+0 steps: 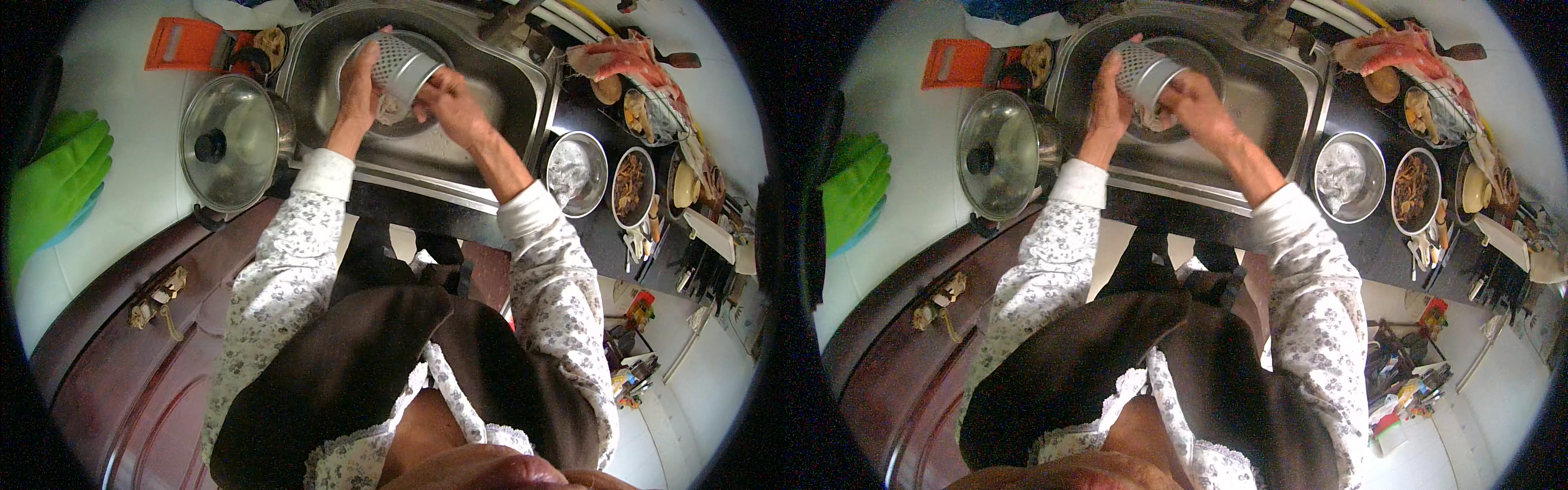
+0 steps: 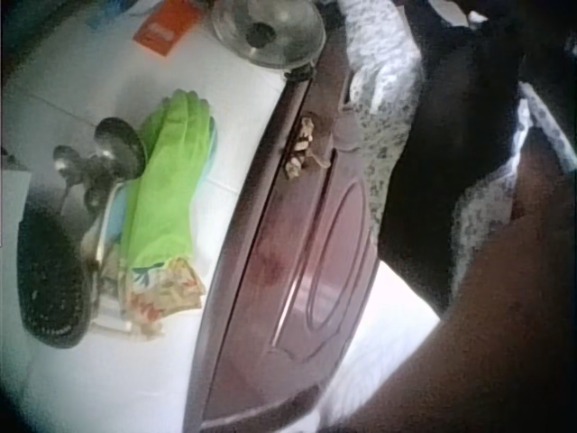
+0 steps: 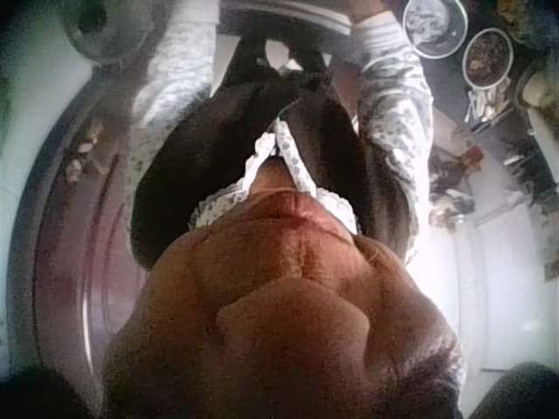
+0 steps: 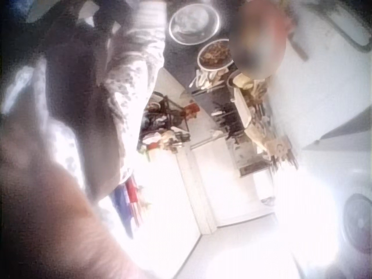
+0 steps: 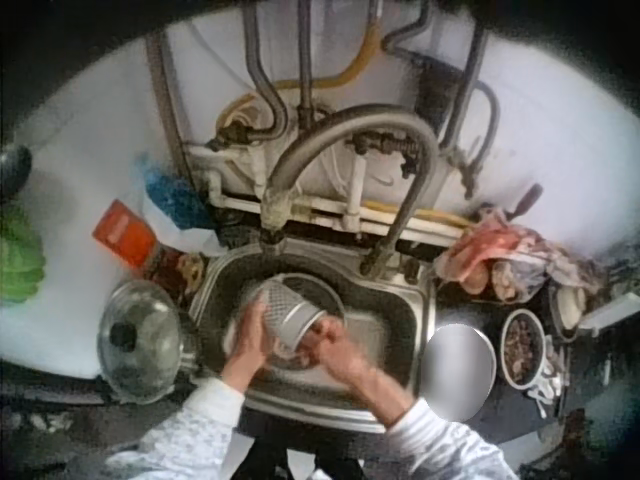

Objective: The person washes a metal colander and a small metal cup in a kitchen sink using a steel wool scrubber and running water. They scrub the items thoroughly, rinse them, and place them in the sink.

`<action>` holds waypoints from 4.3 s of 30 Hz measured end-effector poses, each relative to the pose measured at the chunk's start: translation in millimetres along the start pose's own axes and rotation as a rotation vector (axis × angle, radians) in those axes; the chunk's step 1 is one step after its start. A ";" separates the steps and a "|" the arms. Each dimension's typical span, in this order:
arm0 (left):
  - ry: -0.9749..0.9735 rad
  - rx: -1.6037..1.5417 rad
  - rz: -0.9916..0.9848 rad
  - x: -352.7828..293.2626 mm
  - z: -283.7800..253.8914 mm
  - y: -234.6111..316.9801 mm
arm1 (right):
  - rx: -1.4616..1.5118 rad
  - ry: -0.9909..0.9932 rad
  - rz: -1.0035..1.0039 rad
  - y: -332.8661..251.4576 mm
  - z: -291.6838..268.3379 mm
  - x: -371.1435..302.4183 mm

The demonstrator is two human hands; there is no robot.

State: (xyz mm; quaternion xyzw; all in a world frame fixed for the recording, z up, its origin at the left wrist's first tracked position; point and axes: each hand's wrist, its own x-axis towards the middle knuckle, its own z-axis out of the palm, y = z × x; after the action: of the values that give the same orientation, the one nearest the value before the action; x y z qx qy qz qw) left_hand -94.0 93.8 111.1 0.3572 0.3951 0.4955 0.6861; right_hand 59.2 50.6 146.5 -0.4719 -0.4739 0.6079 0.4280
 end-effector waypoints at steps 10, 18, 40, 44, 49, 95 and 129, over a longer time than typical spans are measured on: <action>0.178 0.104 -0.474 2.1 -4.0 3.3 | -1.212 0.002 -0.334 40.4 -3.6 6.8; 0.182 0.017 -0.181 3.1 4.4 -3.5 | -0.665 -0.079 -0.268 30.3 -9.3 12.6; 0.305 0.797 0.409 0.4 12.2 -8.3 | -0.704 0.386 -0.402 27.7 -12.7 -19.5; 0.260 0.945 0.494 -2.1 16.0 -6.1 | -0.709 0.405 -0.548 7.6 -4.5 -8.6; 0.153 0.981 0.579 -5.0 25.9 5.2 | -0.629 0.435 -0.455 17.4 -30.6 2.7; 0.081 -0.541 -0.285 78.1 -20.8 -18.1 | -0.692 0.944 -0.028 40.5 -177.1 2.6; 0.229 0.192 -0.195 2.0 -48.4 9.6 | -0.735 0.591 0.114 130.7 -108.5 -40.4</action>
State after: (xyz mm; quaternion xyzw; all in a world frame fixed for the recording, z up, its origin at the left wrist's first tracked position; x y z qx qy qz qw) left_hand -140.8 102.8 98.2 0.3226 0.5489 0.4240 0.6441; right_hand 163.6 6.1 13.7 -0.7702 -0.4886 0.2622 0.3151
